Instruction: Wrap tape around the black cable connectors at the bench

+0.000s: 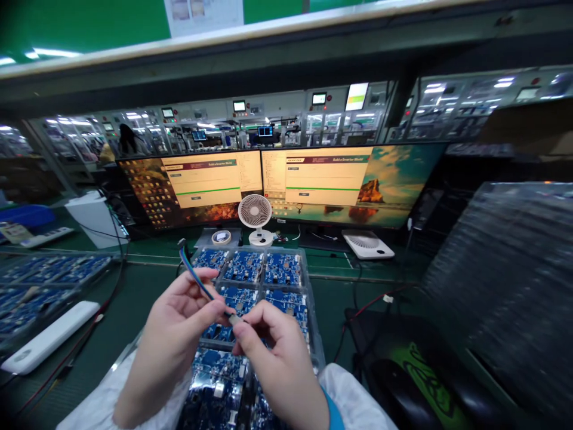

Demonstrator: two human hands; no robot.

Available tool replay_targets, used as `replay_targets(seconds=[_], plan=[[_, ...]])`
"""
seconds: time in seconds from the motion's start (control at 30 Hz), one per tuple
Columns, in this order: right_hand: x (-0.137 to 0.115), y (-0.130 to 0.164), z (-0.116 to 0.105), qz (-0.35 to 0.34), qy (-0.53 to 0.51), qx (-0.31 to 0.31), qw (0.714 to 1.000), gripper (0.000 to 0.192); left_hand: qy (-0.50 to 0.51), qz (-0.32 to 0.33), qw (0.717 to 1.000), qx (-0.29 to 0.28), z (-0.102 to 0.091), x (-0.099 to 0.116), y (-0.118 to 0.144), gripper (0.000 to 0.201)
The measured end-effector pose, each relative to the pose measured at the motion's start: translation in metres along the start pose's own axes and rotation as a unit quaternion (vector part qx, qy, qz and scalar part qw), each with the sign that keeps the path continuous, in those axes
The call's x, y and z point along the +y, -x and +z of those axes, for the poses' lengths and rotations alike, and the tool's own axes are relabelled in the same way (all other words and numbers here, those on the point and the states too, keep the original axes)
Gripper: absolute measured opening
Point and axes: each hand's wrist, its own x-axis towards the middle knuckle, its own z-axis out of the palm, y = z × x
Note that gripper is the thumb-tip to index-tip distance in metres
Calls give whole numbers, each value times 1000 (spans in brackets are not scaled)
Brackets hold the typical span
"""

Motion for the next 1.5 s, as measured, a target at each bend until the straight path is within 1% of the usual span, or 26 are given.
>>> replay_targets(seconds=[0.17,0.3,0.43,0.5,0.53,0.6,0.7,0.77,0.83,0.9,0.97,1.03,1.1,1.2,1.3,1.4,1.5], plan=[[0,0,1,-24,53,-19,998,22,-49,18,998,28,-1,-2,2,36],[-3,-1,2,-34,97,-18,995,21,-82,24,995,44,0,1,2,35],[-3,-2,2,-57,143,10,988,17,-108,40,992,57,0,2,3,33],[0,-2,3,-86,158,35,983,10,-125,49,989,56,1,2,4,32],[1,-2,3,-112,168,51,978,6,-137,54,987,57,1,1,5,32],[4,-3,3,-187,200,90,958,5,-160,67,983,65,1,-1,6,31],[6,-4,3,-311,261,140,903,12,-177,95,977,72,2,-5,8,28],[6,-4,3,-351,282,155,879,16,-179,114,975,60,2,-8,9,27],[4,-4,2,-356,281,156,877,16,-183,129,974,47,2,-10,8,26],[2,-4,1,-336,266,150,891,14,-188,147,970,52,4,-12,8,25],[1,-4,-1,-314,247,139,906,12,-192,171,964,68,5,-15,8,24],[1,-5,-2,-304,242,137,911,12,-198,194,958,75,6,-20,10,24],[3,-6,-4,-310,260,156,901,12,-210,211,952,68,6,-26,13,24],[9,-8,-6,-333,308,199,869,12,-230,221,947,49,7,-33,15,23],[15,-9,-6,-360,334,212,845,13,-236,220,946,33,8,-36,14,22],[18,-10,-6,-368,337,214,840,13,-236,221,946,27,10,-38,12,20],[20,-11,-5,-355,333,220,845,13,-250,234,939,32,12,-40,11,15]])
